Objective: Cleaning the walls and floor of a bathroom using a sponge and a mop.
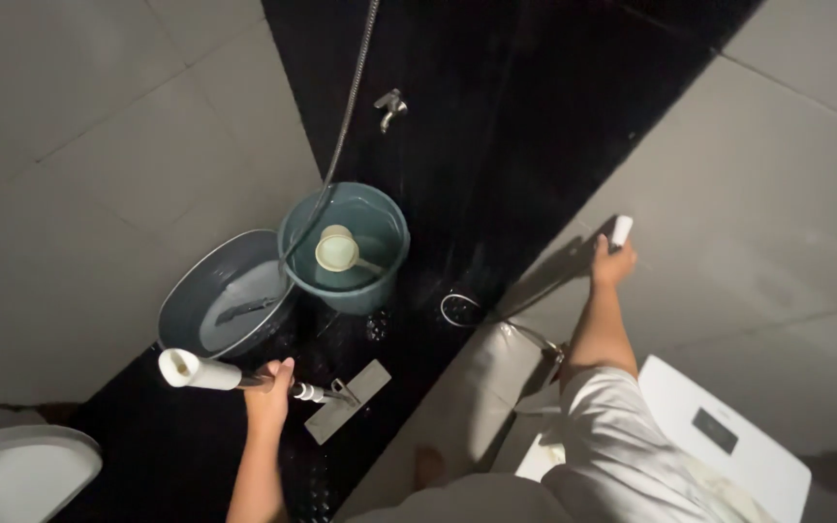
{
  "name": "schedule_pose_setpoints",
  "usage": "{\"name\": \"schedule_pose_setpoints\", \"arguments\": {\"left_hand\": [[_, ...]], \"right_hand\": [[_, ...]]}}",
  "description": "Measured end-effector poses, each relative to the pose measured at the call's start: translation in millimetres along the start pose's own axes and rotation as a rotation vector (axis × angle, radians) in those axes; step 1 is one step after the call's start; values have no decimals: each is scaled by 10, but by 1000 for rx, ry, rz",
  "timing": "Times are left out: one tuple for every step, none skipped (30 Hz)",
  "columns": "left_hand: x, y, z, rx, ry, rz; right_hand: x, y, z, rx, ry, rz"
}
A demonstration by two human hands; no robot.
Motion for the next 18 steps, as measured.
{"name": "schedule_pose_setpoints", "arguments": {"left_hand": [[-13,-22,3,1,13,-5],[-22,-46,-7,2,20,-11],[-31,-18,-29,6,25,-11],[-43,12,-34,6,25,-11],[-52,43,-32,6,25,-12],[-51,54,-54,8,29,-11],[-44,71,-69,-17,36,-17],[-55,102,-68,-44,44,-27],[-97,80,-93,-44,49,-30],[-98,52,-113,-54,43,-46],[-94,20,-126,-65,38,-62],[-92,27,-146,-67,41,-59],[-89,42,-170,-72,34,-71],[-68,40,-200,-77,27,-80],[-67,39,-232,-80,30,-73],[-51,68,-214,-82,15,-80],[-20,89,-203,-84,0,-86],[-26,73,-223,-90,-3,-86]], "right_hand": [[-9,83,-37,34,-38,-39],[-16,190,-29,72,-73,-81],[-28,149,-3,70,-75,-74],[-16,109,20,14,-99,-76],[2,65,47,-42,-124,-77],[5,-43,93,-43,-126,-74],[7,-184,187,-11,-63,-16],[20,-344,264,17,1,41],[-2,-512,261,12,1,43],[17,-644,334,-103,38,43],[44,-774,410,-218,76,43],[118,-984,408,-218,71,42],[194,-1225,349,-341,-34,78],[287,-1450,299,-460,-143,113],[434,-1767,349,-458,-150,110],[640,-2179,465,-451,-188,231],[853,-2578,583,-443,-227,352],[942,-2708,605,-444,-227,344]]}}
Point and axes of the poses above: each hand's wrist, its own x-axis away from the middle knuckle, its own z-axis out of the back of the hand, y = z × x, the point moved 6 cm from there along -x, towards the middle knuckle, and after that the axes turned 2 degrees about z, right-handed, at the moved point
